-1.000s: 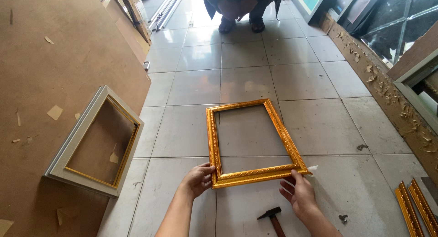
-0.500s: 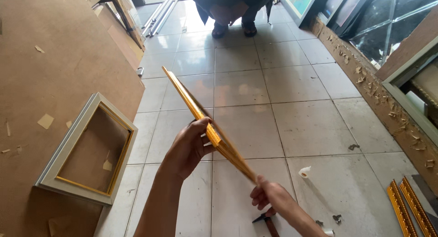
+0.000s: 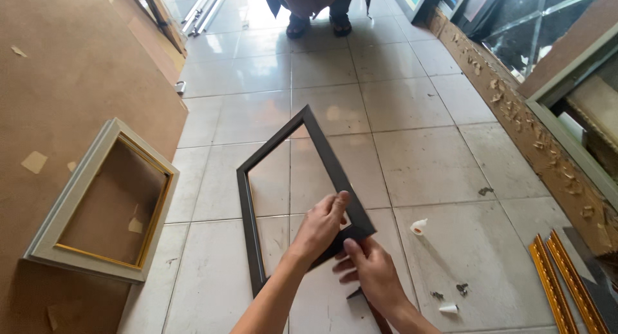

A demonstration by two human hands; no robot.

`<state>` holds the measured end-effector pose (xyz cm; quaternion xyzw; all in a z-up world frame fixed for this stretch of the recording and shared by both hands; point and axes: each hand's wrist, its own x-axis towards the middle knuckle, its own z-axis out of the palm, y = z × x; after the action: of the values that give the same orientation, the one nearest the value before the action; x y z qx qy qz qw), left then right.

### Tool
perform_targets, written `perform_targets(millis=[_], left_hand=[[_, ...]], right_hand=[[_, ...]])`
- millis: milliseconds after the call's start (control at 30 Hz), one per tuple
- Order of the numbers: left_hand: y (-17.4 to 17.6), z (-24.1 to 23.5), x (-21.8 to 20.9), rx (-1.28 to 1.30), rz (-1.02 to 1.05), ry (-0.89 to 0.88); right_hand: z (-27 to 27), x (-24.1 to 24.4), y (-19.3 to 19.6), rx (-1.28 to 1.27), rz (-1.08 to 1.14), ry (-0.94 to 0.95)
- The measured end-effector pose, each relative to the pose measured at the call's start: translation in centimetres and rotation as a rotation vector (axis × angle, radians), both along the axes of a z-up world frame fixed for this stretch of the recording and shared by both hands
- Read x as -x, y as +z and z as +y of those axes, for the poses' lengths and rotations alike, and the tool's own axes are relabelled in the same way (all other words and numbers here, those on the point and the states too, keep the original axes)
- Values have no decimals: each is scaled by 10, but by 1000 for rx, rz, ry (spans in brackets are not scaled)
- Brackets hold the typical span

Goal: The person assembles a gold picture frame by joining four mitered pieces on the floor. They apply glue to the corners, use a hammer to tap the joints together, and flip the frame to check alignment. The completed frame is set aside, and the person begins assembling a second frame.

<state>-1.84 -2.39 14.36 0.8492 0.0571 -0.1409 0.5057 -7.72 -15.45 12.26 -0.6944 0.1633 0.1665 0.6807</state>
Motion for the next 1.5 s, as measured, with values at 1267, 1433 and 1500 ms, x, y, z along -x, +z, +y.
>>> perform_targets(millis=[1267,1433,1500], left_hand=[[-167,19,42,-882,-424,-153],[-186,21,40,-721,-843,-215],[-184,22,41,-682,-914,-192]], right_hand=[[-169,-30,-76,1364,126,736],[-117,-28,-27,885,179,455],[-97,-33,-26,509,158,394]])
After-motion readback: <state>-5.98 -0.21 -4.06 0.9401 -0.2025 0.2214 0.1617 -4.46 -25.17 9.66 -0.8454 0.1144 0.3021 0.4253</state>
